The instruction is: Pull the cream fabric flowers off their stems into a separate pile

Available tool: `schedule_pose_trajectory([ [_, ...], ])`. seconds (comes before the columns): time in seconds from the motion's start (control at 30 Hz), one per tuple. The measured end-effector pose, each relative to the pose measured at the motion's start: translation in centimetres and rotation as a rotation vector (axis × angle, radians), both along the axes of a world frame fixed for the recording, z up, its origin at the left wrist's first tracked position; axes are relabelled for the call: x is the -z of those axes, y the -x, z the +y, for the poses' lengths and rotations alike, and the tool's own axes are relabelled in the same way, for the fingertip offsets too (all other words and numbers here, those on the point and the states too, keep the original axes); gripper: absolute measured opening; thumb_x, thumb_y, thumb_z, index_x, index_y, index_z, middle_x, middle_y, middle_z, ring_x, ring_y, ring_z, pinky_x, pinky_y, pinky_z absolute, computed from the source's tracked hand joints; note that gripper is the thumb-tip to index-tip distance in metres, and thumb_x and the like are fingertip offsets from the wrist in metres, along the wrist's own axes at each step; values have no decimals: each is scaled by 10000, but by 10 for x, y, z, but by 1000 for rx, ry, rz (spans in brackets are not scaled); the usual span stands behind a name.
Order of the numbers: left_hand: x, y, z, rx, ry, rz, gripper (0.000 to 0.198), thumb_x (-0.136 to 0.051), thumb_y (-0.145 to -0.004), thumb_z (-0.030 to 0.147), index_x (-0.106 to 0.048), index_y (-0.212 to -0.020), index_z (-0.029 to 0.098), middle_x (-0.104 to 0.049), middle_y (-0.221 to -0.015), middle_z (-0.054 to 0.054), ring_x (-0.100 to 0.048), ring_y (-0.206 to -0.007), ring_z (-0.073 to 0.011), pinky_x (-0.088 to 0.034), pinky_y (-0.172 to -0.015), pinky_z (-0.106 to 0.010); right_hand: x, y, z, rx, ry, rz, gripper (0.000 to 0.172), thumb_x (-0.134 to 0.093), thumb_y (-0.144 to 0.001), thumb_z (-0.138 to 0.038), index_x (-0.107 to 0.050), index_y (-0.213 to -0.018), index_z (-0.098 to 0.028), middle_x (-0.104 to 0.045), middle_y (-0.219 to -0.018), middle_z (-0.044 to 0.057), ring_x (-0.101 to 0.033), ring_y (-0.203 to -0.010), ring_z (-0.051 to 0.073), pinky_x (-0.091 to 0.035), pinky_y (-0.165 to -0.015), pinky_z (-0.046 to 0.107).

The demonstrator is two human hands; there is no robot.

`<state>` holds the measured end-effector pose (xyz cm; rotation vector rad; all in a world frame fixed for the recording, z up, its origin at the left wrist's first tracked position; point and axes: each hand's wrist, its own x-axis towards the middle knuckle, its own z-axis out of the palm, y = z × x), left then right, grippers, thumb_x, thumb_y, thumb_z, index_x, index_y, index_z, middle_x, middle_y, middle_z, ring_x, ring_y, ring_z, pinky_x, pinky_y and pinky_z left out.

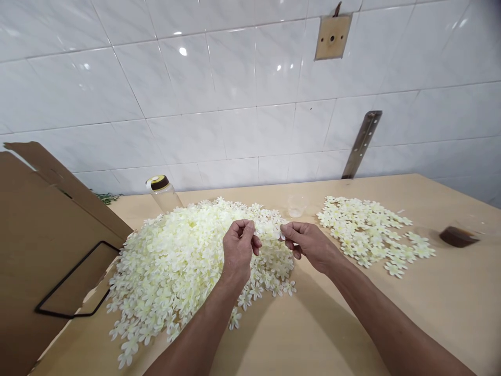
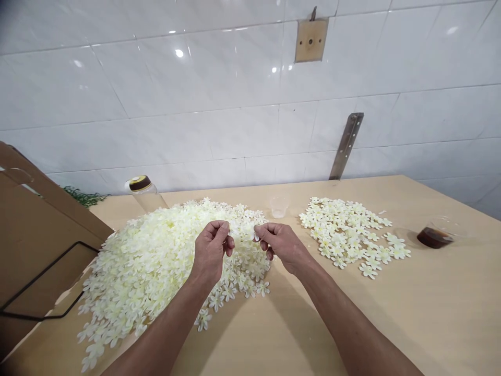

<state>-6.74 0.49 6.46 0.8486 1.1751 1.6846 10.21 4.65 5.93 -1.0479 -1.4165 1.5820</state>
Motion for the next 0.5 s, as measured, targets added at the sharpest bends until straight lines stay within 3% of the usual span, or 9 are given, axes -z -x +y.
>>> schedule_pose_trajectory([
  [0.3, -3, 0, -2, 29, 5, -18, 343, -765, -713, 449, -577, -810, 180, -519, -500, 52, -468, -426, -82, -338, -388, -195, 2, 5, -2, 65, -55, -89, 521, -601, -798, -666, -526, -644, -175, -560, -618, 15, -449, -476, 89, -364, -398, 214],
  [0.5, -6, 1, -3, 160, 41, -72, 346, -794, -684, 434, -611, -797, 163, -518, -516, 44, -463, -447, -71, -331, -403, -182, 5, 8, -6, 42, -179, -241, 514, -523, -846, -662, -641, -763, -168, -429, -530, -46, -364, -413, 78, -332, -391, 217],
])
